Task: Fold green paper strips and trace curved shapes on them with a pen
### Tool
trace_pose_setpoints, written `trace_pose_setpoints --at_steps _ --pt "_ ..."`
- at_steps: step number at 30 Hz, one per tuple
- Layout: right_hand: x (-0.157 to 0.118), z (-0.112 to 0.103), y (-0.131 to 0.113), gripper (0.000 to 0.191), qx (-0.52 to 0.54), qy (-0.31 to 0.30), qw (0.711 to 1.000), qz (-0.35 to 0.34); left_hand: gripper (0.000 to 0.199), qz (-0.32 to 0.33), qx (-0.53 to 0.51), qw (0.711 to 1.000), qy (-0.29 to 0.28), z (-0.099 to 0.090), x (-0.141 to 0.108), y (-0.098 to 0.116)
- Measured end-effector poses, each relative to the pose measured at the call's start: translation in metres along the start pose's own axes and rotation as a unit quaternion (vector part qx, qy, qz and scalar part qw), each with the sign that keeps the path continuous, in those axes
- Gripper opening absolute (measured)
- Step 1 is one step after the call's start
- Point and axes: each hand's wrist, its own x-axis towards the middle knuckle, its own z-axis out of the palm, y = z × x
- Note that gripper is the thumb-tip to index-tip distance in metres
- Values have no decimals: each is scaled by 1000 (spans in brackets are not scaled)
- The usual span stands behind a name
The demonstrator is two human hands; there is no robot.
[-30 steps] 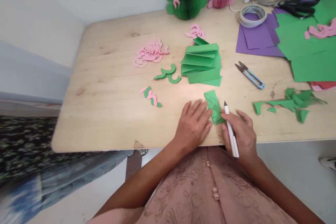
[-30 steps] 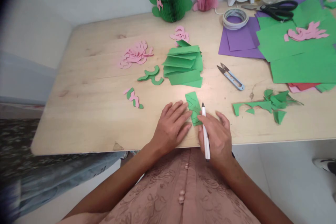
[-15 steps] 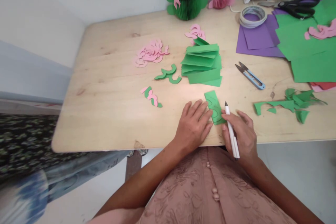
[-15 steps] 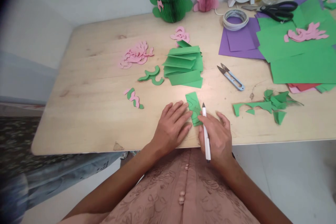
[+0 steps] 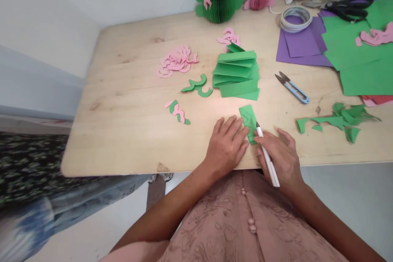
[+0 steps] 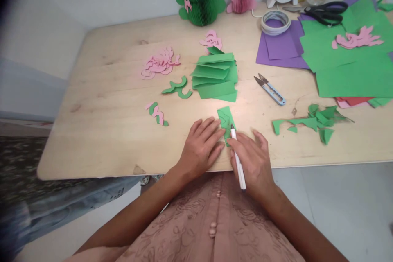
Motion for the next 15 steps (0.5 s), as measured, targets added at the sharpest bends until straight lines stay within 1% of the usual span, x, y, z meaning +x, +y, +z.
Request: trace_pose_setpoints --at_steps 7,11,15 --pt "0 -2 2 31 4 -12 1000 -4 32 -1 -2 1000 -18 -2 0 -1" --pt "3 -7 8 30 13 -26 999 -27 32 6 0 1000 -17 -4 0 -1" --pt "6 -12 17 29 18 -59 997 -55 32 6 5 1000 -24 -4 1 -1"
